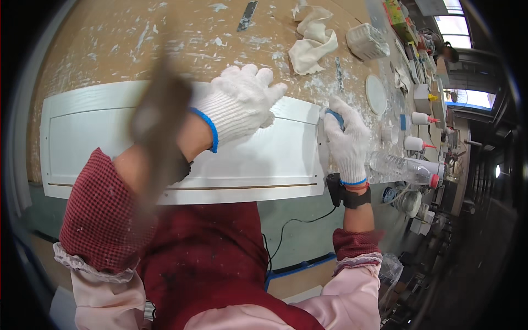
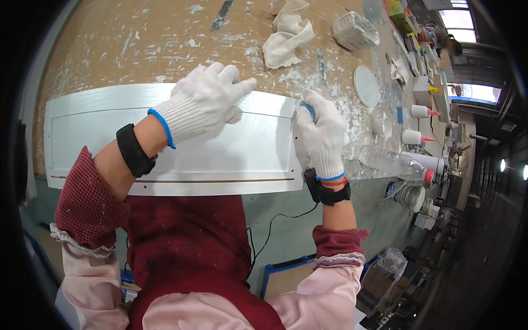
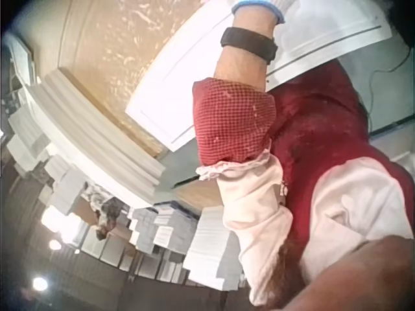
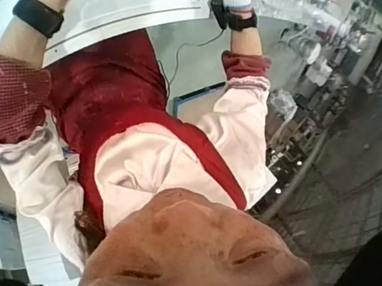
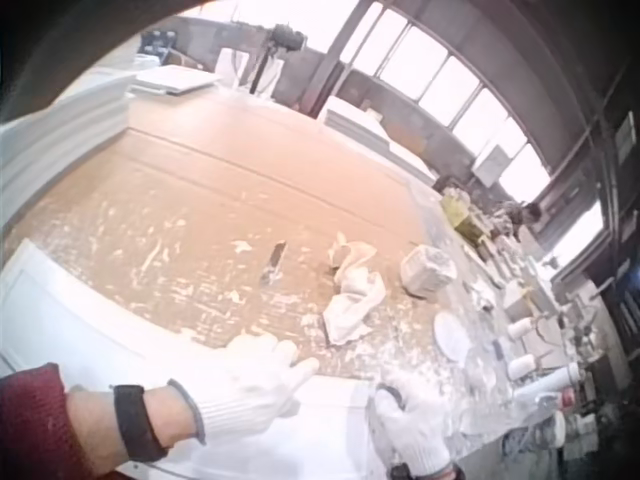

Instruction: Cleaning and finishing a white cabinet door using a scraper and a cloth in a manufacturing setting.

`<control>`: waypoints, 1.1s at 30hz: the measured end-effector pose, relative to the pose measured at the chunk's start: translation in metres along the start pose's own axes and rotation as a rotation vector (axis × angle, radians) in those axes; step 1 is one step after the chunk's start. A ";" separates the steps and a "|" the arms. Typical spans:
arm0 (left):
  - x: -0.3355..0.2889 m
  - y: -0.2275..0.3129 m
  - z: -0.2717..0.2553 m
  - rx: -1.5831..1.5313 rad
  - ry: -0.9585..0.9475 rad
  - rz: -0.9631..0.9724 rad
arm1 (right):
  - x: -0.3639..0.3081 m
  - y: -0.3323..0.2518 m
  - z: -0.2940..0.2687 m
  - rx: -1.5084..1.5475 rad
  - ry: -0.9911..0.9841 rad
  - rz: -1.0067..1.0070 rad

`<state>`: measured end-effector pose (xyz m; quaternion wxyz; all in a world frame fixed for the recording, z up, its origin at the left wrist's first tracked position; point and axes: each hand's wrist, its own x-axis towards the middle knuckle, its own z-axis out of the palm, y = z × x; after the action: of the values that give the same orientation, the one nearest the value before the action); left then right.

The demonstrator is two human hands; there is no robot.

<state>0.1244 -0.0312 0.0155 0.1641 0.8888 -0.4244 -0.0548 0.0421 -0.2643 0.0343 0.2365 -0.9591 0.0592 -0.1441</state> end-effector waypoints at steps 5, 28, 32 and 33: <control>0.000 0.001 -0.003 0.003 -0.022 -0.001 | -0.007 0.004 -0.006 -0.029 -0.045 -0.048; -0.001 0.000 0.001 0.011 0.008 0.001 | -0.015 -0.007 -0.003 -0.073 -0.005 -0.084; -0.001 0.001 0.000 -0.028 0.022 -0.016 | -0.029 -0.008 -0.015 -0.141 -0.080 -0.099; -0.001 0.001 0.000 -0.028 0.020 -0.018 | -0.033 -0.007 -0.016 -0.140 -0.107 -0.108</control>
<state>0.1228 -0.0311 0.0155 0.1805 0.8906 -0.4139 -0.0533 0.0065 -0.2589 0.0428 0.1638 -0.9813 0.0045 -0.1010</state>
